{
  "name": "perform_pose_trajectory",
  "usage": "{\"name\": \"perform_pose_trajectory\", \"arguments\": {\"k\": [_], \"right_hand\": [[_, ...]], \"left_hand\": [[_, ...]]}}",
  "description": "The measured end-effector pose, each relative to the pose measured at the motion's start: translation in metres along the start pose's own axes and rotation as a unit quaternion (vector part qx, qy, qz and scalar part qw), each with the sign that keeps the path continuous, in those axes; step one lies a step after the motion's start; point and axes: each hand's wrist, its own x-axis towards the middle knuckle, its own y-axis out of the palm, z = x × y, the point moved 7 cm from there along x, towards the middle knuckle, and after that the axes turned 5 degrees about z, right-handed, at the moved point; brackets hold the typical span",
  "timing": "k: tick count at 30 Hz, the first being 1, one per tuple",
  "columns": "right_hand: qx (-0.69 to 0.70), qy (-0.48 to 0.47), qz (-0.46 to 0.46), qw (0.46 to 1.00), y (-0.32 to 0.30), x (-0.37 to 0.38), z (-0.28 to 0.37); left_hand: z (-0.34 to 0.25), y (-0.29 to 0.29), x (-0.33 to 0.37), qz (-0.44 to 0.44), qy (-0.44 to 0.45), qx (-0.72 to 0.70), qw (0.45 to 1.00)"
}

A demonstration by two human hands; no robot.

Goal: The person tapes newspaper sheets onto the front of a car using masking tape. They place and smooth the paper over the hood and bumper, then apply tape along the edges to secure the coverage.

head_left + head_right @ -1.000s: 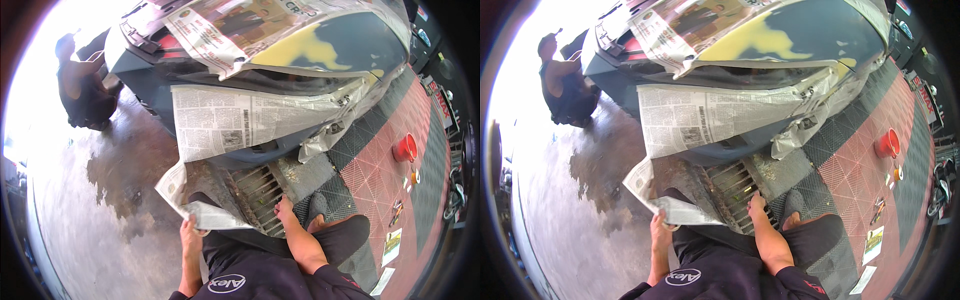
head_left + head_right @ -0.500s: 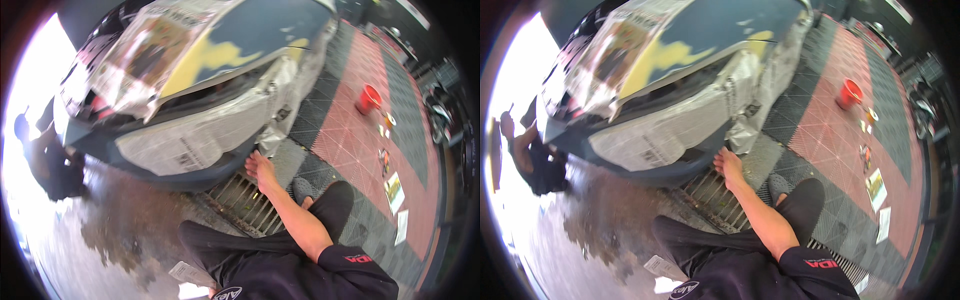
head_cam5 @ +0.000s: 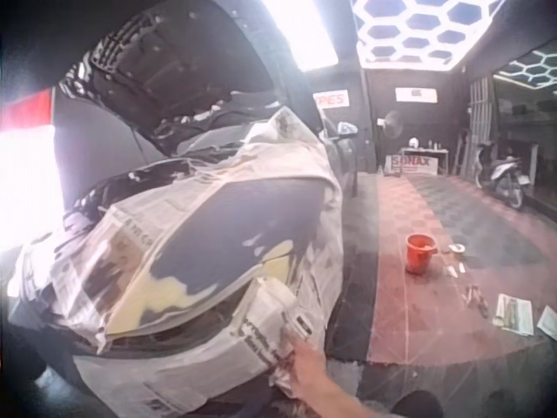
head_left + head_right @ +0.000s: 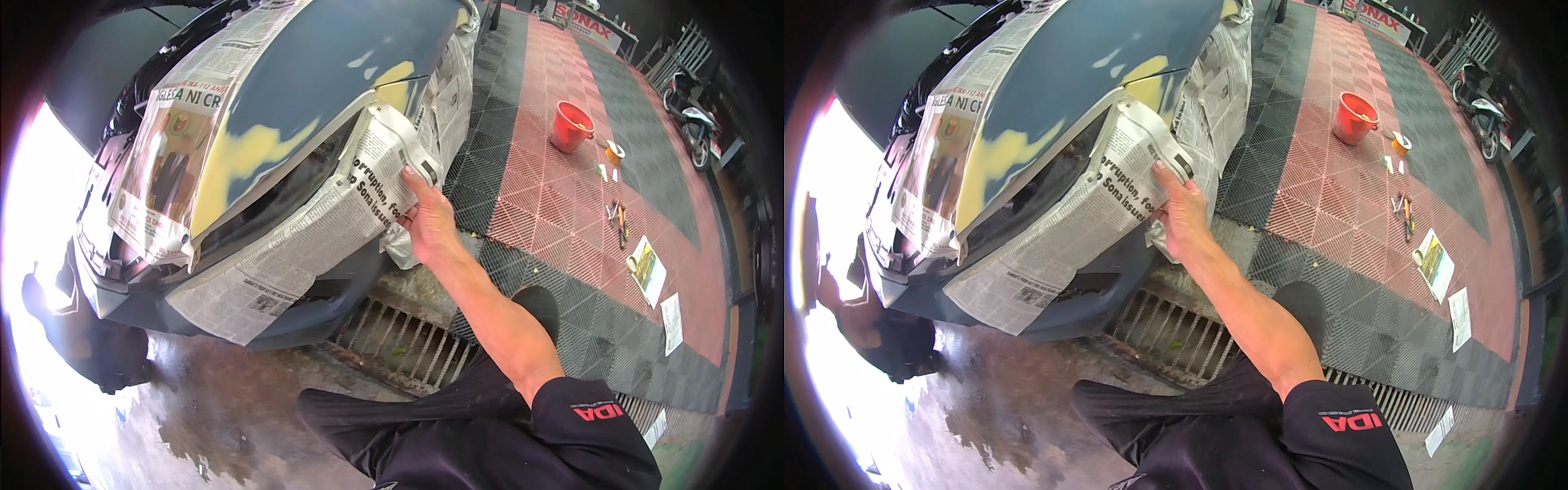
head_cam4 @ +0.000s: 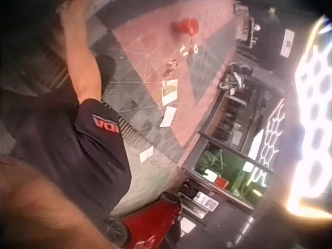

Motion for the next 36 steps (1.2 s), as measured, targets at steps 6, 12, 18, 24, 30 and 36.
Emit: {"name": "perform_pose_trajectory", "arguments": {"k": [6, 12, 18, 24, 30, 36], "right_hand": [[0.027, -0.112, -0.026, 0.993, -0.006, -0.013, 0.03], [-0.049, -0.184, 0.001, 0.982, -0.007, -0.026, 0.069], [-0.04, -0.181, 0.018, 0.983, 0.0, -0.024, 0.103], [0.008, -0.129, 0.081, 0.988, 0.037, -0.032, 0.111], [-0.054, -0.164, 0.235, 0.956, 0.075, -0.037, 0.131], [-0.052, -0.172, 0.272, 0.945, 0.116, -0.018, 0.147]], "left_hand": [[0.018, -0.001, -0.022, 0.017, -0.025, 0.099, 0.995], [0.003, -0.009, -0.058, 0.044, 0.009, 0.342, 0.939], [-0.293, 0.04, -0.25, -0.269, 0.462, 0.234, 0.812], [-0.491, 0.13, -0.391, -0.473, 0.687, 0.228, 0.502], [-0.556, 0.122, -0.406, -0.447, 0.743, 0.23, 0.442], [-0.569, 0.11, -0.428, -0.469, 0.756, 0.195, 0.414]]}}
